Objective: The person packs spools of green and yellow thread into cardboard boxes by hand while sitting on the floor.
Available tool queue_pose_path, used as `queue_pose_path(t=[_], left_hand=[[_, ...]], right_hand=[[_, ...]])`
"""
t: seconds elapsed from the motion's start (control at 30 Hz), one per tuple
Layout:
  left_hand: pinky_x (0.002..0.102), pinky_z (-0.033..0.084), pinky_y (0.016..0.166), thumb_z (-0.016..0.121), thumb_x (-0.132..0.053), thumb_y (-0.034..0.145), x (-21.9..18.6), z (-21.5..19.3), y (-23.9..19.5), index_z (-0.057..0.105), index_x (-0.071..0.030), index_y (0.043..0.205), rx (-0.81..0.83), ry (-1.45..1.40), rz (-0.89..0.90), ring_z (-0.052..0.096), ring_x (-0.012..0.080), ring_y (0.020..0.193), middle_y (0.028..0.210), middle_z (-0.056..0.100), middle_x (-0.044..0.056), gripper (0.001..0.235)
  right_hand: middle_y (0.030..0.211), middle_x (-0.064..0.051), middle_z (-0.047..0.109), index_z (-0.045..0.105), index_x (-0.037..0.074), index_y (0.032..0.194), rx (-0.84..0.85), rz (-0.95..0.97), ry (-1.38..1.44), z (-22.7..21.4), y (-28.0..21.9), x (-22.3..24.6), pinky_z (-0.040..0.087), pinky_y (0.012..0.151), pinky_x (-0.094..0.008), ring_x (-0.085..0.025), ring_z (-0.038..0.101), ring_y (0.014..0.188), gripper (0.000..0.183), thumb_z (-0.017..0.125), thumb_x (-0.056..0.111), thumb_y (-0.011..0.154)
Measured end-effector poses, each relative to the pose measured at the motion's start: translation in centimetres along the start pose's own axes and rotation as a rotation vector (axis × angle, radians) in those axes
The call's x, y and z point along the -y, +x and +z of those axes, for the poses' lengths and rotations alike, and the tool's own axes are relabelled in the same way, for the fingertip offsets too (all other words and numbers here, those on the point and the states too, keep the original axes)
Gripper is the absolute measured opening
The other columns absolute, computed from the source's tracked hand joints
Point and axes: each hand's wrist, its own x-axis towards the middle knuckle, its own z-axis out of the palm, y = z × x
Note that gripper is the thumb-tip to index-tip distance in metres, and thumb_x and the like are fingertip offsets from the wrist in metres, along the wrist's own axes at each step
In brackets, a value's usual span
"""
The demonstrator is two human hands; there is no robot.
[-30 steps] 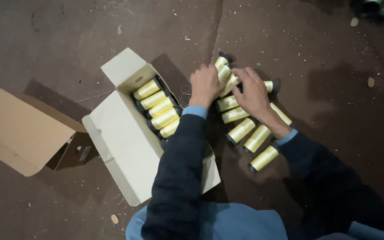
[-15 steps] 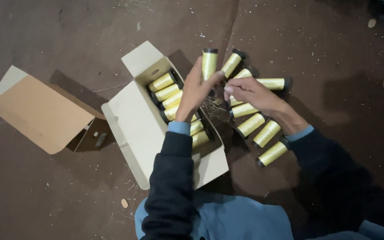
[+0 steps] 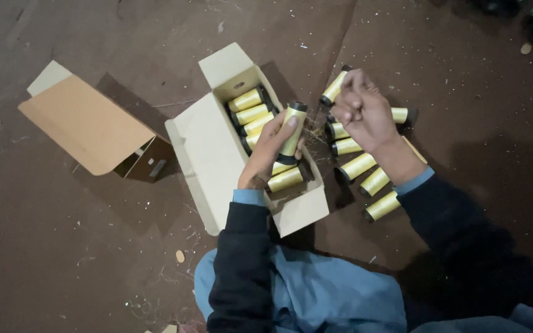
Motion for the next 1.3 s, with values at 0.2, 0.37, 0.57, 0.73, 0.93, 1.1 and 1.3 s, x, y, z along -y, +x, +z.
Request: queue_pose_path(t=[0.2,0.37,0.57,0.73,0.93,1.1,1.3], left_hand=[[0.051,0.051,0.074,0.062,-0.059,0.094,-1.7,2.6,-2.4,0.063,-0.01,0.1,-0.377,0.593,-0.106,0.068,0.0477,0.083,0.082,0.064,0.025,0.049],[0.032,0.057,0.046,0.068,-0.054,0.091,2.6,0.1,-1.7,0.065,-0.013,0.093,-0.602,0.485,-0.133,0.069,0.0214,0.056,0.065,0.065,0.009,0.041],[0.06,0.052,0.08,0.057,-0.054,0.097,0.1,2.7,-2.7,0.06,-0.015,0.12,-0.772,0.951,-0.169,0.072,0.0487,0.091,0.092,0.073,0.023,0.046],[0.058,0.052,0.077,0.059,-0.05,0.1,0.8,-1.2,-3.0,0.057,-0.011,0.11,-0.899,1.275,-0.028,0.072,0.0456,0.086,0.091,0.072,0.02,0.041],[0.055,0.057,0.076,0.056,-0.056,0.095,3.0,-0.6,-3.6,0.059,-0.02,0.114,-0.167,1.476,-0.113,0.075,0.0399,0.089,0.089,0.075,0.014,0.041],[0.062,0.055,0.084,0.048,-0.05,0.099,7.1,-1.9,-5.1,0.059,-0.009,0.115,0.246,1.389,-0.275,0.071,0.0492,0.098,0.104,0.073,0.025,0.046],[0.059,0.058,0.088,0.057,-0.018,0.097,9.2,-1.5,-5.5,0.064,-0.001,0.125,0.359,1.296,-0.389,0.072,0.0476,0.102,0.111,0.071,0.022,0.033]], right_hand=[[0.083,-0.015,0.07,0.075,0.008,0.115,0.052,-0.235,-1.397,8.3,-3.1,-0.2,0.056,0.071,-0.044,-0.038,0.072,0.083,0.023,0.056,0.021,0.115],[0.065,0.002,0.066,0.067,0.02,0.082,0.133,-0.087,-1.633,7.3,-3.7,-2.9,0.053,0.072,-0.04,-0.026,0.071,0.07,0.03,0.057,0.031,0.109],[0.054,-0.007,0.046,0.06,0.016,0.072,0.141,-0.165,-1.563,4.6,-3.8,-5.1,0.045,0.065,-0.038,-0.029,0.053,0.058,0.034,0.066,0.035,0.099],[0.05,-0.003,0.034,0.055,0.017,0.066,0.091,-0.17,-1.56,3.1,-5.0,-3.2,0.038,0.059,-0.031,-0.018,0.043,0.053,0.039,0.068,0.034,0.099],[0.069,-0.013,0.063,0.066,0.017,0.075,0.058,-0.091,-1.58,2.3,-4.2,-4.7,0.05,0.072,-0.043,-0.037,0.064,0.071,0.03,0.064,0.029,0.103],[0.081,-0.015,0.069,0.069,0.009,0.093,0.056,-0.102,-1.516,4.0,-5.1,-5.5,0.051,0.071,-0.046,-0.038,0.067,0.076,0.012,0.068,0.018,0.099],[0.084,-0.012,0.069,0.072,0.007,0.106,0.156,-0.149,-1.506,5.2,-5.3,-4.8,0.055,0.069,-0.043,-0.032,0.067,0.076,0.012,0.075,0.015,0.098]])
